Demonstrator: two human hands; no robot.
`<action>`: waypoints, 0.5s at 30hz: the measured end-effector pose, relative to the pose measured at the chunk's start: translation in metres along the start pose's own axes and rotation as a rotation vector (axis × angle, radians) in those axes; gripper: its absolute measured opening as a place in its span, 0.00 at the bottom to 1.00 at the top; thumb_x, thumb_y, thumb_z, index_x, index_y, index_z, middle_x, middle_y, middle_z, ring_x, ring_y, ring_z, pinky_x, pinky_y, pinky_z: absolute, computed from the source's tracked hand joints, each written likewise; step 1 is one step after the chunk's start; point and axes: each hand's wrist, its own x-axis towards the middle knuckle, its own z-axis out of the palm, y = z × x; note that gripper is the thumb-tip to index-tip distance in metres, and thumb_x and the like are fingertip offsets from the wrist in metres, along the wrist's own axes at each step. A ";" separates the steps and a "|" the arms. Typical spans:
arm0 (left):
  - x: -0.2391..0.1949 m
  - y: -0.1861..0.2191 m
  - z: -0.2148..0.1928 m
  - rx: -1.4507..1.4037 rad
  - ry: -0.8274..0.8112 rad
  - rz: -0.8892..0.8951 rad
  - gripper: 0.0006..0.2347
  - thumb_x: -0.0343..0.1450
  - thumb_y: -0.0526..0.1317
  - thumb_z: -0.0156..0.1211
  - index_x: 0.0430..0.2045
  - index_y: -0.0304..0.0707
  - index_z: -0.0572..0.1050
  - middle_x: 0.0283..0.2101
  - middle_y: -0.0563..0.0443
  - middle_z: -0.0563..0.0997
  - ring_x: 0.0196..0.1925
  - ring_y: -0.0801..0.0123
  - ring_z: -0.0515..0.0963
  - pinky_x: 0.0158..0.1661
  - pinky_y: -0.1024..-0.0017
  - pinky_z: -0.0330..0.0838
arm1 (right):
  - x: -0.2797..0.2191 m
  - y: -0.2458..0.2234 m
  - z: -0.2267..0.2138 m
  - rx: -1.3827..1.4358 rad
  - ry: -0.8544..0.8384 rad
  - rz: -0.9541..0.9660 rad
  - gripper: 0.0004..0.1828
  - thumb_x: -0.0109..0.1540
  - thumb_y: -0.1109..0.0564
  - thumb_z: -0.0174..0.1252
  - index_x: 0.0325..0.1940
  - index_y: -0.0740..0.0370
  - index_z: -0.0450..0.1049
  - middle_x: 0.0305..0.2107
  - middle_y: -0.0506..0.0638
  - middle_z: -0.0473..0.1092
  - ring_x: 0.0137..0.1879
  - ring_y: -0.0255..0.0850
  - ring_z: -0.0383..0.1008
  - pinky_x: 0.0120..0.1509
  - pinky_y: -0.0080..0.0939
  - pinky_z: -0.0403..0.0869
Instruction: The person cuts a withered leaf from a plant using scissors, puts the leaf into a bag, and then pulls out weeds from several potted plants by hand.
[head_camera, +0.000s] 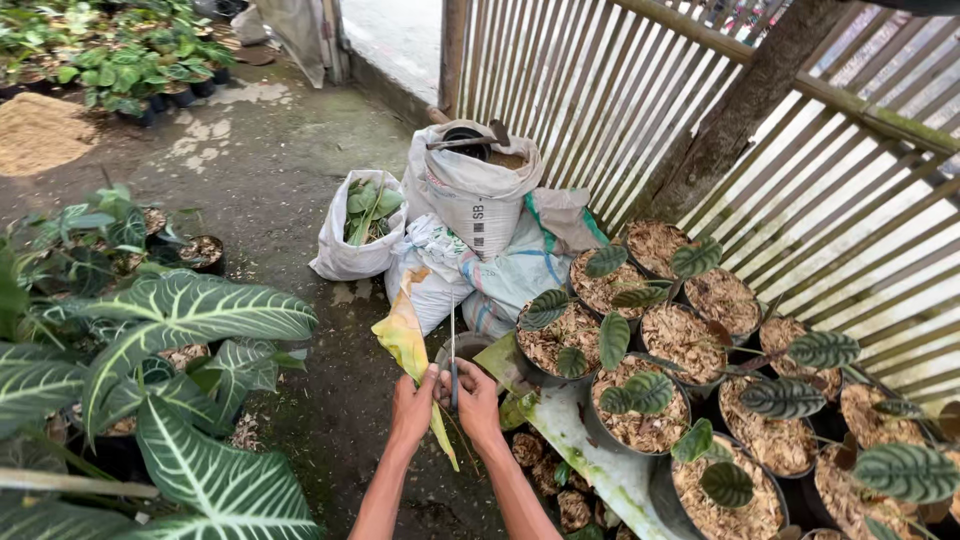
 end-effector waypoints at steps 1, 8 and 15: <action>0.007 0.001 -0.006 -0.019 -0.011 0.004 0.18 0.75 0.47 0.55 0.18 0.31 0.72 0.18 0.53 0.73 0.22 0.73 0.70 0.26 0.65 0.65 | 0.003 0.000 0.008 0.008 0.024 0.013 0.23 0.66 0.55 0.62 0.62 0.72 0.72 0.28 0.49 0.76 0.32 0.31 0.72 0.36 0.33 0.72; 0.037 -0.007 -0.038 -0.089 -0.022 -0.092 0.18 0.75 0.47 0.56 0.18 0.31 0.71 0.18 0.54 0.72 0.22 0.73 0.69 0.26 0.66 0.64 | 0.020 0.009 0.038 0.012 0.084 0.086 0.25 0.65 0.55 0.61 0.63 0.69 0.70 0.31 0.50 0.78 0.34 0.32 0.76 0.38 0.32 0.74; 0.067 -0.036 -0.046 -0.047 0.032 -0.155 0.20 0.75 0.49 0.57 0.16 0.32 0.72 0.17 0.52 0.72 0.21 0.73 0.69 0.25 0.65 0.63 | 0.055 0.029 0.046 -0.064 0.094 0.147 0.26 0.64 0.54 0.61 0.63 0.69 0.69 0.33 0.51 0.79 0.35 0.33 0.78 0.38 0.33 0.76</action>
